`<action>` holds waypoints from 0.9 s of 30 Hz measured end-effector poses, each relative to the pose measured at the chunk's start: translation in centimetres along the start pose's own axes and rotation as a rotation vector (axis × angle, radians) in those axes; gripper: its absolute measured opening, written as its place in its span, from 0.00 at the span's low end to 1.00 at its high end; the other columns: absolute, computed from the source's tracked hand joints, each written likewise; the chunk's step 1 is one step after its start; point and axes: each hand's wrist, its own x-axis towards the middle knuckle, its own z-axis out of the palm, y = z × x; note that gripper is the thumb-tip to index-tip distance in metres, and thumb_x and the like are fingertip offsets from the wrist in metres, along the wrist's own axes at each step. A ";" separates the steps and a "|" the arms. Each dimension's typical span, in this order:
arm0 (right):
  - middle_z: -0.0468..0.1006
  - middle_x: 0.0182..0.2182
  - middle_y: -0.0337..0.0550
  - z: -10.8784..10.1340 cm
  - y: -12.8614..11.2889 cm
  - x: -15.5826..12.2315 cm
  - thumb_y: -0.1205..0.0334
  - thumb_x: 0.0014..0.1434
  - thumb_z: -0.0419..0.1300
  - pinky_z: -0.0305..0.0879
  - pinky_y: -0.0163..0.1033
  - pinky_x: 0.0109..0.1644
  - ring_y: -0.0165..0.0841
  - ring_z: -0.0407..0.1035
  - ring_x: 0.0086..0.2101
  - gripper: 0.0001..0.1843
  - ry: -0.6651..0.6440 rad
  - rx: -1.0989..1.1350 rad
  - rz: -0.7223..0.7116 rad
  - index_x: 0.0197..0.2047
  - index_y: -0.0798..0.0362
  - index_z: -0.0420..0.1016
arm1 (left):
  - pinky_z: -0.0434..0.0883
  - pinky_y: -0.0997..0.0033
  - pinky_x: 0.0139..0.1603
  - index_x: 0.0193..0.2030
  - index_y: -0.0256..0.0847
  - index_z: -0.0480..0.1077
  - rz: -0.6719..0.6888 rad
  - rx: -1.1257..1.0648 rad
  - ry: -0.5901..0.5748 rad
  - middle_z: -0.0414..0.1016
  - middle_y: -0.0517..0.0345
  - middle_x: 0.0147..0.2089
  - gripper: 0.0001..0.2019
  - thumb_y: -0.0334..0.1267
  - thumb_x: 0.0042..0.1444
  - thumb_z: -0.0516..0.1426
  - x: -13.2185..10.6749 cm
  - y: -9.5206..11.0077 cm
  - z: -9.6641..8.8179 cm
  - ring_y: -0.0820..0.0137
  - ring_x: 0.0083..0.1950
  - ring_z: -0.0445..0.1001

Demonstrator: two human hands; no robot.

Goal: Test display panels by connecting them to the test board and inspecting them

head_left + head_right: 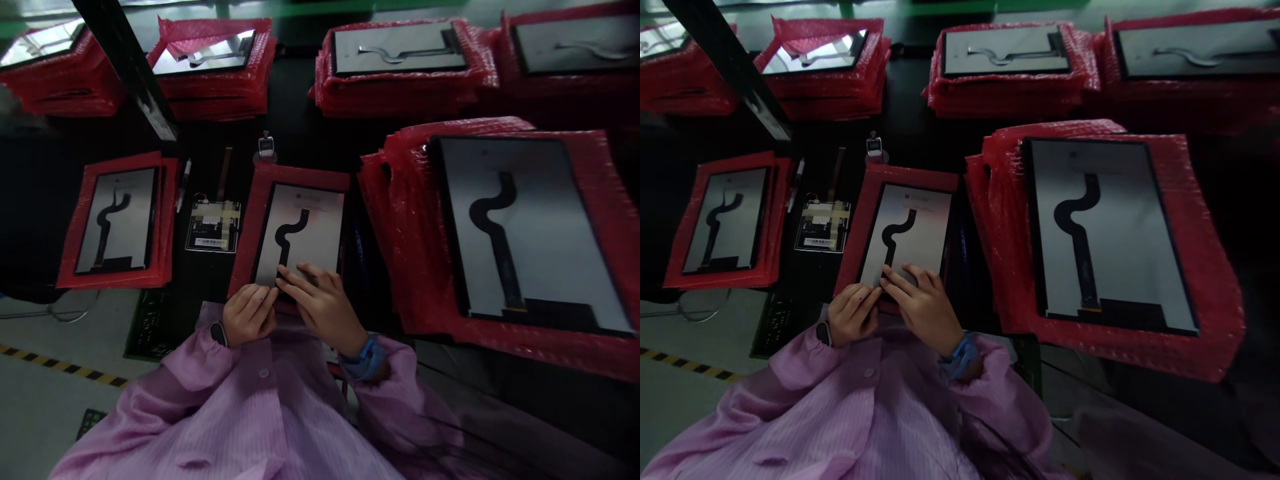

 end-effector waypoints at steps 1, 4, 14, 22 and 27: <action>0.74 0.65 0.39 0.0 0.0 -0.2 0.65 0.72 0.51 0.62 0.49 0.60 0.42 0.63 0.62 0.21 0.000 0.023 0.009 0.64 0.48 0.74 | 0.80 0.63 0.48 0.58 0.31 0.74 -0.020 0.005 -0.034 0.82 0.47 0.41 0.19 0.30 0.62 0.55 0.2 0.3 -0.2 0.63 0.43 0.81; 0.72 0.65 0.49 0.0 -0.2 -1.3 0.51 0.73 0.52 0.62 0.53 0.65 0.45 0.62 0.64 0.26 0.031 0.055 0.085 0.68 0.52 0.68 | 0.79 0.61 0.53 0.57 0.28 0.74 -0.076 0.046 -0.132 0.81 0.43 0.44 0.17 0.32 0.63 0.56 0.8 1.4 -0.9 0.60 0.47 0.80; 0.52 0.74 0.60 1.0 -0.3 -3.6 0.42 0.71 0.49 0.62 0.61 0.70 0.51 0.46 0.73 0.39 0.025 0.038 0.311 0.77 0.53 0.47 | 0.77 0.62 0.56 0.62 0.32 0.72 -0.164 0.085 -0.209 0.76 0.44 0.50 0.20 0.35 0.66 0.55 0.8 2.4 -1.1 0.60 0.53 0.76; 0.54 0.73 0.65 -2.1 2.0 -1.3 0.30 0.64 0.54 0.61 0.65 0.70 0.57 0.48 0.73 0.51 -0.246 0.094 0.300 0.77 0.56 0.49 | 0.78 0.60 0.53 0.57 0.23 0.75 -0.244 0.160 -0.270 0.78 0.39 0.48 0.19 0.34 0.66 0.55 2.8 4.2 -0.6 0.57 0.51 0.76; 0.73 0.61 0.63 -6.8 3.8 4.0 0.33 0.68 0.51 0.71 0.58 0.61 0.53 0.71 0.58 0.46 -0.321 0.110 0.368 0.76 0.57 0.53 | 0.77 0.67 0.42 0.48 0.41 0.80 -0.249 -0.199 -0.544 0.80 0.52 0.42 0.13 0.42 0.68 0.56 7.3 -2.0 -1.8 0.65 0.42 0.78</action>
